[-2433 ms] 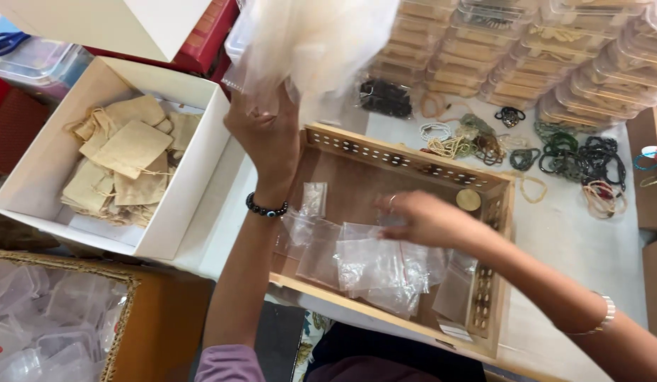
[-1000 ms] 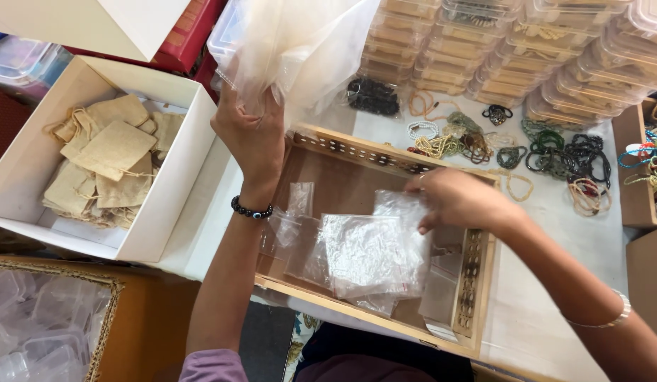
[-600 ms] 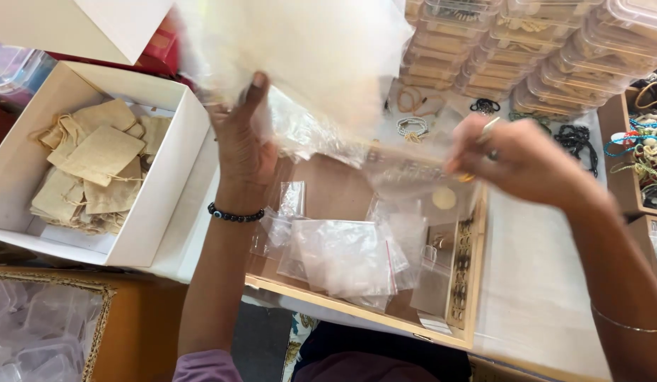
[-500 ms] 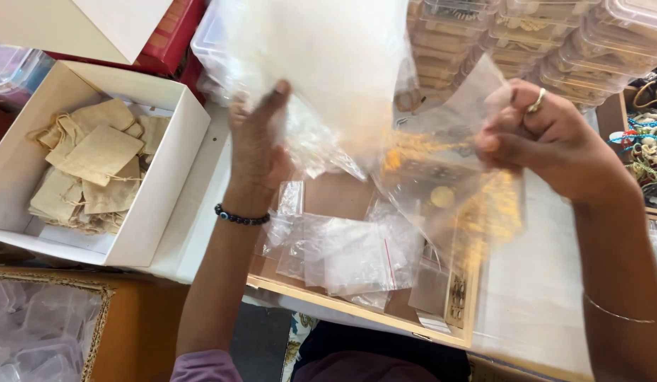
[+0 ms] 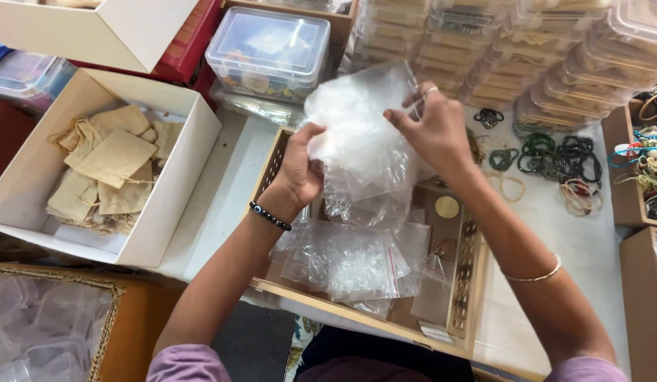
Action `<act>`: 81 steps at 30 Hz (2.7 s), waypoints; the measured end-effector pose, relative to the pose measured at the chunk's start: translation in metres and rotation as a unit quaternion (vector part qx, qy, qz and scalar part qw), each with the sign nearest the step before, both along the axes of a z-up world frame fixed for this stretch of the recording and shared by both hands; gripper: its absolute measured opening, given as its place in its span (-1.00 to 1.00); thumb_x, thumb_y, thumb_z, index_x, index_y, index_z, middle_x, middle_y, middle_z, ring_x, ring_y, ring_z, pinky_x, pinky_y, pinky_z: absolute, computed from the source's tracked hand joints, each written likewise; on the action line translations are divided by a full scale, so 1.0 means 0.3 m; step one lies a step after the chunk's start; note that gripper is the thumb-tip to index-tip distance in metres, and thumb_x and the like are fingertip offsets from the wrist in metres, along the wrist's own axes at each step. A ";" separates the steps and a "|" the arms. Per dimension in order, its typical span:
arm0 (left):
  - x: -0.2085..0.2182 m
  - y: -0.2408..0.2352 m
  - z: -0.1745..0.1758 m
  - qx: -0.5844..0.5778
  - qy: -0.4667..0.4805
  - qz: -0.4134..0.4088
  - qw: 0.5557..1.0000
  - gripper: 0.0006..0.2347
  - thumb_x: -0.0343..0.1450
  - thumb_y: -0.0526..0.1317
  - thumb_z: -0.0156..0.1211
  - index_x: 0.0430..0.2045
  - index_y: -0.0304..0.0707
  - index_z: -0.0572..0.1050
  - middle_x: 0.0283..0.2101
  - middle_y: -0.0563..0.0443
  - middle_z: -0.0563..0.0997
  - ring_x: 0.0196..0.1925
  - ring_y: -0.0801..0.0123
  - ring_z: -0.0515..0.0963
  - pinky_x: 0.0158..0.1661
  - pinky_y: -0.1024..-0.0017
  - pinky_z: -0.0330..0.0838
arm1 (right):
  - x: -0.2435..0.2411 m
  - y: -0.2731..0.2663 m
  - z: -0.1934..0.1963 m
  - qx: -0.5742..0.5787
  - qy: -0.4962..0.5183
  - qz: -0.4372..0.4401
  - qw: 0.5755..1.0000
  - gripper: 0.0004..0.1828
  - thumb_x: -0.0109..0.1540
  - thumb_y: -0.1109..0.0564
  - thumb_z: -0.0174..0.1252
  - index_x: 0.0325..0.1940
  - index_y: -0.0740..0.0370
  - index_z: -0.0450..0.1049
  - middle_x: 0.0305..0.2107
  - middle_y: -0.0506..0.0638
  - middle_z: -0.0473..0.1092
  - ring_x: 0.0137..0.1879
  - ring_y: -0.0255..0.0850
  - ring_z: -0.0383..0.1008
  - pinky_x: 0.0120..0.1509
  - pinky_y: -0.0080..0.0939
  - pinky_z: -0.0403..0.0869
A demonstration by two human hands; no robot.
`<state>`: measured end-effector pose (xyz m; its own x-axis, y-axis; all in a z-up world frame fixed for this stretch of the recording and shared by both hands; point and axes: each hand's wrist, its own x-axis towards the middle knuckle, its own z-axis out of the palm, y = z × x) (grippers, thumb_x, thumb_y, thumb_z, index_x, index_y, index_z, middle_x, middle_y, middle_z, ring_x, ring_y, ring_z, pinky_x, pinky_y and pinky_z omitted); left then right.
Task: Sorting and packaging various necklaces, bracelets, and beads into plastic bags and containers.
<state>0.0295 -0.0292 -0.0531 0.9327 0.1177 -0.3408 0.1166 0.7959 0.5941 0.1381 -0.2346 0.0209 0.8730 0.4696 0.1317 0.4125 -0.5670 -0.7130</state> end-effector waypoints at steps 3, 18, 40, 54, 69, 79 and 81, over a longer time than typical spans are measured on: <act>-0.056 -0.008 0.089 0.064 -0.052 -0.034 0.996 -0.30 0.30 0.17 0.35 0.19 -0.44 0.42 0.00 -0.29 0.65 -0.08 0.20 0.61 -0.04 0.33 0.57 | -0.034 0.015 -0.022 -0.054 -0.055 -0.033 0.996 -0.50 0.23 -0.11 0.40 -0.06 0.36 0.46 -0.45 0.15 0.52 -0.40 -0.14 0.55 -0.32 -0.16 0.51; -0.050 0.042 0.090 0.224 -0.038 0.065 0.972 -0.45 0.29 -0.43 0.35 0.20 -0.40 0.30 0.06 -0.14 0.58 0.09 0.24 0.60 0.13 0.39 0.52 | -0.237 -0.291 -0.122 -0.105 -0.060 0.113 0.986 -0.80 0.35 0.02 0.12 -0.04 0.13 0.52 -0.15 0.06 0.55 -0.08 -0.06 0.58 -0.02 -0.08 0.56; -0.048 0.094 0.060 0.188 0.021 0.014 0.982 -0.38 0.24 -0.43 0.35 0.23 -0.36 0.27 0.03 -0.15 0.58 0.06 0.20 0.63 0.07 0.28 0.59 | -0.170 -0.182 -0.329 -0.268 0.015 0.184 0.945 -0.43 0.03 0.01 0.43 0.06 0.25 0.50 -0.13 0.25 0.46 0.01 0.16 0.48 0.11 0.08 0.43; -0.060 0.064 0.095 0.158 -0.025 0.003 0.987 -0.36 0.22 -0.45 0.35 0.24 -0.36 0.25 0.06 -0.15 0.57 0.07 0.20 0.63 0.07 0.27 0.60 | -0.224 -0.431 -0.005 0.066 0.083 0.293 0.950 -0.87 0.05 0.22 0.40 -0.36 0.14 0.60 0.01 0.00 0.60 0.03 -0.18 0.63 -0.02 -0.16 0.63; -0.075 0.029 0.118 0.231 -0.067 0.021 0.970 -0.41 0.27 -0.44 0.35 0.24 -0.34 0.31 0.12 -0.15 0.58 0.13 0.21 0.60 0.14 0.28 0.52 | -0.079 -0.312 0.126 0.520 0.442 0.251 0.687 -0.90 0.36 0.20 0.24 -0.20 0.26 0.48 0.11 0.20 0.46 0.36 0.04 0.47 0.40 0.14 0.46; -0.089 0.009 0.120 0.217 -0.126 0.020 0.968 -0.31 0.26 -0.41 0.38 0.30 -0.28 0.15 0.17 -0.12 0.51 0.20 0.21 0.55 0.19 0.27 0.50 | 0.000 -0.056 0.061 0.467 0.337 0.055 0.816 -0.83 0.41 0.08 0.09 0.02 0.09 0.27 -0.07 0.08 0.55 0.04 -0.10 0.61 0.14 -0.11 0.64; -0.087 0.011 0.114 0.265 -0.113 0.014 0.957 -0.33 0.28 -0.37 0.41 0.31 -0.33 0.20 0.19 -0.08 0.52 0.23 0.29 0.52 0.22 0.36 0.43 | -0.004 -0.024 0.030 0.443 0.279 0.071 0.849 -0.85 0.38 0.16 0.08 -0.01 0.13 0.26 -0.11 0.10 0.56 -0.02 -0.16 0.65 0.02 -0.20 0.68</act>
<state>0.0035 -0.0260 -0.0190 0.9698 0.2432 -0.0157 -0.0795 0.3765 0.9230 0.1369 -0.2417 0.0298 0.8585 0.5077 0.0721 -0.1111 0.3213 -0.9404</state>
